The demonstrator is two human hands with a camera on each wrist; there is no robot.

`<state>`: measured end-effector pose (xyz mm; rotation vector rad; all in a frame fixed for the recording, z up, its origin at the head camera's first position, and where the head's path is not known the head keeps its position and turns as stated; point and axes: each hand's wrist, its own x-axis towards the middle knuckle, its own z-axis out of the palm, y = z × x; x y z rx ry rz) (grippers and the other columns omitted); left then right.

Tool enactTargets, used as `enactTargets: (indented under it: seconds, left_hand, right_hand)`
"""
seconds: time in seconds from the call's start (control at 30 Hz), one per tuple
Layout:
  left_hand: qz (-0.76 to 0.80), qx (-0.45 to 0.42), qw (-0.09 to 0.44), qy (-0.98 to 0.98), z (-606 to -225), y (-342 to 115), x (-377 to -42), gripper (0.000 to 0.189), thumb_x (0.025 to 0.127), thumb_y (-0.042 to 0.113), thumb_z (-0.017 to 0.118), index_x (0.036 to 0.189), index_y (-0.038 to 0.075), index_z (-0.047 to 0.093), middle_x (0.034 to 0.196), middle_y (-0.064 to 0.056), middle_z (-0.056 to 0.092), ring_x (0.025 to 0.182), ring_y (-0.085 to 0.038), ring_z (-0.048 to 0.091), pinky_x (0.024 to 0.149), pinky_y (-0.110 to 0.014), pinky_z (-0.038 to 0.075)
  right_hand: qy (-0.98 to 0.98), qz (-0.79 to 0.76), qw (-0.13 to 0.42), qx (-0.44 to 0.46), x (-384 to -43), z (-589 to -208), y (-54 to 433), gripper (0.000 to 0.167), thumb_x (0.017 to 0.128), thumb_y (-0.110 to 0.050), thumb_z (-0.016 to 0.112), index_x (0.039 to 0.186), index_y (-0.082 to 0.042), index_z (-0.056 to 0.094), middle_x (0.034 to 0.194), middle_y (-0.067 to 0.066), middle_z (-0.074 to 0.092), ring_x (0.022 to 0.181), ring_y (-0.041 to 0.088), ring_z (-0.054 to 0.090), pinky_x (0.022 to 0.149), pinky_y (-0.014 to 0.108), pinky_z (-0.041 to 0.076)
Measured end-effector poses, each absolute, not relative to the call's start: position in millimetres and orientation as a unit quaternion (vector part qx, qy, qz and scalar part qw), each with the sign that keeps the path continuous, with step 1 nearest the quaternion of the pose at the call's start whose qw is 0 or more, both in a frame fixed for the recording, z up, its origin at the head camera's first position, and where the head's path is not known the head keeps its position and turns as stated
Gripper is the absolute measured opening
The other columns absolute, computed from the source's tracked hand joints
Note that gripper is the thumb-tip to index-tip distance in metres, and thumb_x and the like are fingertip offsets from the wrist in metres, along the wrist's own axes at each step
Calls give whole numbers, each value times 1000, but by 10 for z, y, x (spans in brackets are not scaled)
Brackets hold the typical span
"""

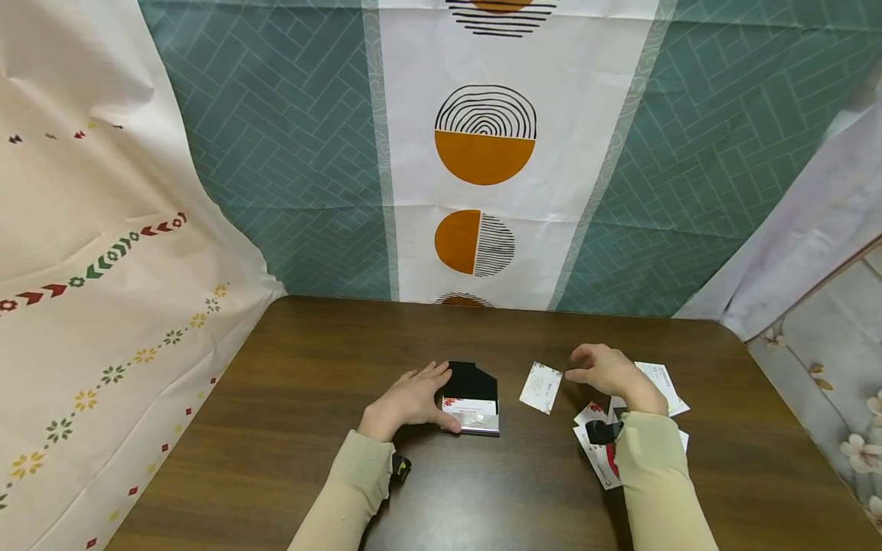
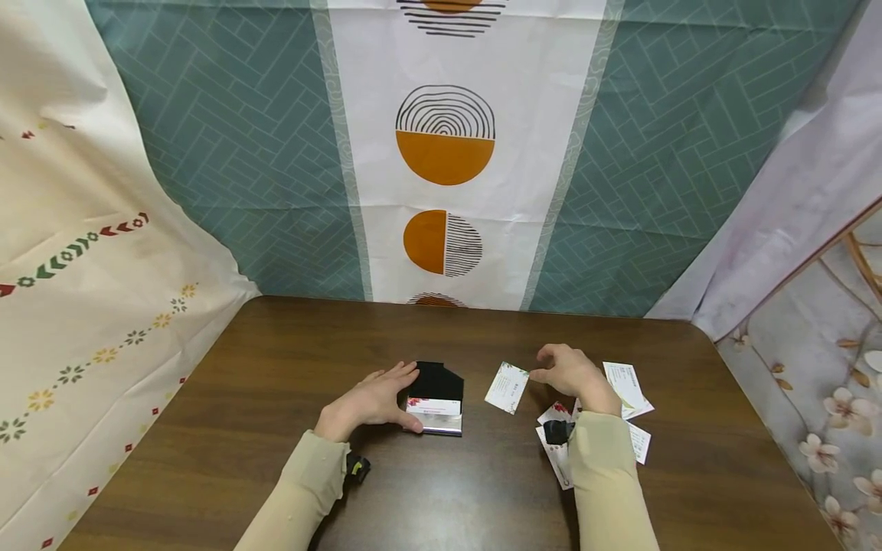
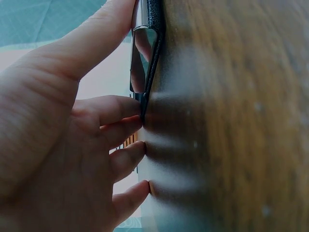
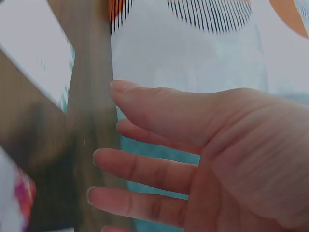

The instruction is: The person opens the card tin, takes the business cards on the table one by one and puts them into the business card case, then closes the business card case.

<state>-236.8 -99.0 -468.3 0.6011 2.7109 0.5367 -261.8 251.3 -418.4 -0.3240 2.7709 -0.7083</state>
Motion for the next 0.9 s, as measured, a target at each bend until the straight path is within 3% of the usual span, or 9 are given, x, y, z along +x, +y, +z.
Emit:
enactTargets:
  seconds: [0.47, 0.67, 0.9]
  left_hand:
    - [190, 210, 150, 947, -4684, -992, -2385, 106, 71, 61, 79, 152, 8, 37, 160, -4, 25, 147, -26, 17, 116, -48, 16]
    - [194, 210, 149, 947, -4689, -994, -2384, 105, 71, 60, 79, 151, 8, 37, 160, -4, 25, 147, -26, 17, 116, -48, 16]
    - [192, 210, 153, 946, -4700, -997, -2374, 104, 71, 59, 79, 152, 8, 36, 160, -5, 25, 147, -25, 17, 116, -48, 16]
  right_hand:
    - [970, -193, 129, -65, -2605, -4136, 3226, 53, 92, -30, 67, 123, 11, 53, 117, 36, 56, 104, 51, 55, 79, 59, 48]
    - [976, -143, 165, -8, -2627, -4104, 3445, 72, 89, -48, 65, 130, 10, 47, 129, 39, 46, 111, 56, 47, 77, 67, 43]
    - [970, -116, 209, 52, -2663, -4082, 3617, 87, 86, -64, 60, 124, 13, 47, 120, 39, 50, 100, 49, 52, 74, 64, 45]
